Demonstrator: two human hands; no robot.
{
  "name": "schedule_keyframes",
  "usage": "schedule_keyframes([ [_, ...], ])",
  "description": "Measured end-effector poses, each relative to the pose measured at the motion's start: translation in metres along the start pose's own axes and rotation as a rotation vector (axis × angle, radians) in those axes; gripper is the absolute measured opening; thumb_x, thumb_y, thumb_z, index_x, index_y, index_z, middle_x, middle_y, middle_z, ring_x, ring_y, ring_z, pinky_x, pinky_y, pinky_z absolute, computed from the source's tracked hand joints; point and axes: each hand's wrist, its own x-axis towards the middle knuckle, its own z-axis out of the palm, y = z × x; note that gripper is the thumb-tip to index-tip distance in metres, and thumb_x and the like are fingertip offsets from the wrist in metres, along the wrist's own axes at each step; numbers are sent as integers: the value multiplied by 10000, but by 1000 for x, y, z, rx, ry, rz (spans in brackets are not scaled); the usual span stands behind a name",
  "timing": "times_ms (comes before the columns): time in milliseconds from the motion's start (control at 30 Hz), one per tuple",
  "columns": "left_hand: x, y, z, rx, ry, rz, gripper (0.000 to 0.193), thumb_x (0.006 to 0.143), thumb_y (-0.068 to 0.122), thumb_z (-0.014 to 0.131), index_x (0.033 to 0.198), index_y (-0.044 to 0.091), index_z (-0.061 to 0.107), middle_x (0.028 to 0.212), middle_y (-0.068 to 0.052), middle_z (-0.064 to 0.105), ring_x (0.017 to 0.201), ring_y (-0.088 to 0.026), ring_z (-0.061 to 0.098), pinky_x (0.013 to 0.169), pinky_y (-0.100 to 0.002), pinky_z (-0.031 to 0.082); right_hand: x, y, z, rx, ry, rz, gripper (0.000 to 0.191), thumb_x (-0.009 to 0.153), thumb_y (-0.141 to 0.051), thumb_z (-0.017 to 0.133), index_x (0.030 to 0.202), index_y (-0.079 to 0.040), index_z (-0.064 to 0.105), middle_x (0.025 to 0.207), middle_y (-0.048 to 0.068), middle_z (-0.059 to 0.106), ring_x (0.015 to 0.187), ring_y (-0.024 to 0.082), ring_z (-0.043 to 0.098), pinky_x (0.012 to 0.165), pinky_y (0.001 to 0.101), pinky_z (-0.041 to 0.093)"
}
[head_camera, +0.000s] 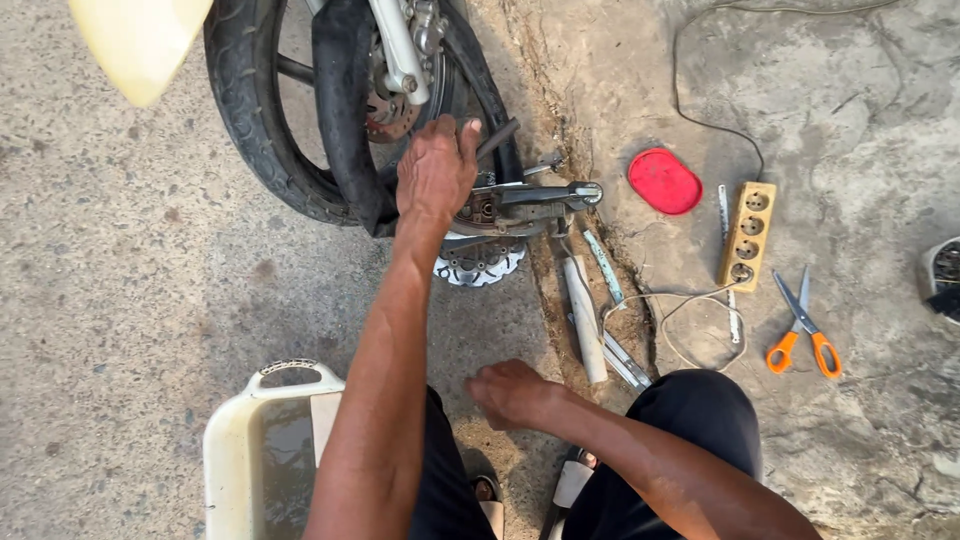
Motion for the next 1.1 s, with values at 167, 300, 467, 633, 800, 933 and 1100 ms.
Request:
schedule_keyframes([
  [167,0,5,-3,35,34,-169,500,989,519,579,1014,31,684,962,-260,713,946,-449,691,838,-526,546,4,11,-9,3,16,77,320,826,64,588,1137,12,644,964,209,687,904,336,698,824,470,589],
  [300,2,10,-6,44,14,-188,538,995,540,568,972,16,690,925,-250,724,907,-430,715,832,-516,556,-2,38,-17,15,-118,285,301,865,61,542,1147,13,636,956,200,703,878,322,721,790,450,632],
  [467,4,15,-8,70,-62,-232,561,964,575,582,989,30,711,961,-243,725,941,-413,712,866,-513,550,-15,58,-14,-21,-21,253,238,897,-26,569,1118,-1,656,940,201,703,902,335,700,830,480,575],
  [633,2,20,-8,91,-58,-245,580,967,585,569,1064,35,726,991,-245,726,980,-409,713,897,-508,548,-17,61,-17,41,-30,286,255,919,-45,549,1156,3,629,941,191,690,893,319,706,820,474,581],
  [800,4,20,-2,101,-71,-265,613,975,604,544,1108,33,723,998,-250,727,974,-401,726,902,-503,549,-18,60,-26,10,26,261,269,922,-94,586,1172,-5,629,940,189,682,912,318,679,836,473,567],
  [933,3,13,2,122,-58,-268,620,970,612,547,1057,30,741,1000,-258,728,998,-415,710,911,-503,540,-13,59,-27,44,-20,281,291,952,-87,546,1223,-2,609,943,176,681,887,305,702,798,464,593],
  [1100,3,9,2,123,-55,-279,602,946,610,537,1036,54,749,997,-243,733,996,-410,709,904,-501,538,-8,61,-29,18,97,235,388,964,-184,578,1319,-30,556,1037,193,659,970,328,664,883,481,547],
])
